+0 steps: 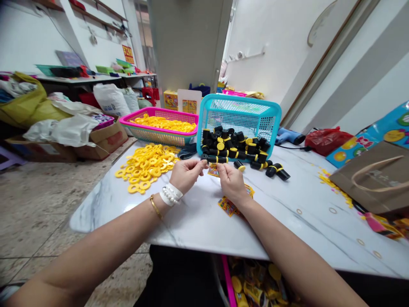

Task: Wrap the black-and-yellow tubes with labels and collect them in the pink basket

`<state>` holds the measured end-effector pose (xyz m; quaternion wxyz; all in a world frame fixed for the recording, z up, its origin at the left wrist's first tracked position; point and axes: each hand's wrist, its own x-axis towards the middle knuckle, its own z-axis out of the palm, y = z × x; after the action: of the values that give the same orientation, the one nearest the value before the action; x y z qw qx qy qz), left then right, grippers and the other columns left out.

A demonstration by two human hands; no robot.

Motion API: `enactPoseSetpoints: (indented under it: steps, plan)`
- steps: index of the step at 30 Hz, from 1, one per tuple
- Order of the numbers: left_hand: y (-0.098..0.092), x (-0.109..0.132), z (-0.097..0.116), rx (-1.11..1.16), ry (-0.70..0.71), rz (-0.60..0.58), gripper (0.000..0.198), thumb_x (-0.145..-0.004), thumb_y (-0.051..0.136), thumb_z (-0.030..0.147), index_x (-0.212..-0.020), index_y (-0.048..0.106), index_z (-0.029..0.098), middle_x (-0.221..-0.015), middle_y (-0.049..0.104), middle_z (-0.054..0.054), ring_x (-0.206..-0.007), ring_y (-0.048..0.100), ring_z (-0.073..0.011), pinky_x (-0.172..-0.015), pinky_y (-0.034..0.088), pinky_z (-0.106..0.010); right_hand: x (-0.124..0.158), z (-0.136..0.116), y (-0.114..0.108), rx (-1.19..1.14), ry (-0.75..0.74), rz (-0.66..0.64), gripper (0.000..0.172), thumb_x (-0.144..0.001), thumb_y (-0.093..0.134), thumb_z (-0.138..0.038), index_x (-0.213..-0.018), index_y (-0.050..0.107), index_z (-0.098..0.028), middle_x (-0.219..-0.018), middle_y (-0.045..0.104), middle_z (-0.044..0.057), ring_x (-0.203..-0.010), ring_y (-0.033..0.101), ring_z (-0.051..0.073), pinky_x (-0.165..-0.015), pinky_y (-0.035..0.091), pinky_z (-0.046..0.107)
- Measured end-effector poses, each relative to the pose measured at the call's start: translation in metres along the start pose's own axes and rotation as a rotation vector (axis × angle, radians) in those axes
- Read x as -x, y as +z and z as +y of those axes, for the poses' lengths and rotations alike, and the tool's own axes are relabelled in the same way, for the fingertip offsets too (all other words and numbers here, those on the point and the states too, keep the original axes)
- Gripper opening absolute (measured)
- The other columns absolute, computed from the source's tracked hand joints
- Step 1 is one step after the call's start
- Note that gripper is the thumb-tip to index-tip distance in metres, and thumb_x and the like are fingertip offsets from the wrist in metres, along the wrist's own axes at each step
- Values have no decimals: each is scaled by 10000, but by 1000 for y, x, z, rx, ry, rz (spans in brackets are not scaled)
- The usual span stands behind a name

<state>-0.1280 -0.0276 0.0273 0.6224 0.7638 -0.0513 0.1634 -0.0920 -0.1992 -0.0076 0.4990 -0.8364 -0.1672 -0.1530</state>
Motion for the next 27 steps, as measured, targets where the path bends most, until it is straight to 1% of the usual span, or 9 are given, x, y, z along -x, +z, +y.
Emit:
enactPoseSetpoints:
  steps: [4, 6, 9, 12, 16, 18, 22, 25, 27]
  plan:
    - [-2, 0, 4, 16, 23, 69, 351, -841, 609, 445, -719, 746, 146, -560, 600, 9, -537, 482, -97, -535, 359, -217, 3, -4, 0, 79, -68, 18, 490, -955, 425, -588, -689, 576, -205, -609, 489, -8, -579, 412, 142, -548, 330, 279]
    - [-2, 1, 6, 4, 19, 75, 345, -844, 611, 435, -731, 756, 143, -569, 608, 8, -551, 490, -98, -546, 364, -217, 4, -7, -1, 122, -86, 28, 494, -961, 412, -584, -676, 568, -211, -606, 498, -5, -572, 421, 145, -552, 333, 284]
    - [-1, 2, 6, -21, -15, -5, 343, -828, 638, 443, -726, 774, 144, -586, 642, -1, -590, 543, -114, -573, 387, -218, 5, -12, -1, 197, -148, 44, 509, -962, 396, -587, -629, 524, -223, -586, 508, 0, -564, 447, 151, -552, 332, 290]
    - [1, 0, 1, 11, -99, -109, 286, -740, 740, 435, -731, 789, 153, -689, 720, -28, -678, 619, -146, -625, 433, -224, 6, -16, 0, 266, -254, 71, 496, -978, 375, -541, -610, 486, -228, -580, 521, 11, -565, 464, 155, -563, 330, 297]
    - [1, -3, -6, 118, -221, -119, 249, -633, 830, 362, -762, 791, 153, -779, 751, -56, -711, 636, -147, -667, 470, -231, 9, -14, 5, 366, -381, 53, 436, -994, 366, -448, -636, 485, -228, -611, 542, 29, -589, 482, 167, -588, 333, 304]
    - [1, -4, -6, 138, -258, -104, 234, -622, 835, 332, -753, 780, 147, -733, 730, -47, -640, 599, -118, -601, 447, -215, 11, -12, 8, 398, -384, 26, 412, -998, 362, -417, -659, 496, -225, -632, 551, 32, -606, 494, 170, -600, 339, 299]
    - [-1, -6, -5, 191, -321, -94, 201, -649, 817, 293, -678, 702, 131, -562, 617, 5, -451, 452, -58, -443, 324, -192, 9, -8, 8, 367, -313, -26, 413, -999, 377, -414, -668, 524, -217, -618, 552, 14, -589, 498, 158, -585, 343, 281]
    - [-6, -13, -7, 242, -376, -71, 222, -710, 780, 298, -675, 632, 136, -508, 560, 26, -369, 401, -51, -382, 247, -194, -4, -10, 1, 306, -270, -49, 390, -990, 420, -419, -709, 592, -210, -649, 603, 13, -613, 543, 157, -601, 383, 275]
    - [-12, -20, -11, 252, -422, -47, 231, -733, 772, 311, -696, 629, 134, -514, 565, 21, -344, 388, -47, -361, 208, -195, -20, -13, -3, 340, -300, -52, 279, -959, 497, -390, -824, 655, -204, -758, 669, 33, -698, 591, 177, -656, 426, 289]
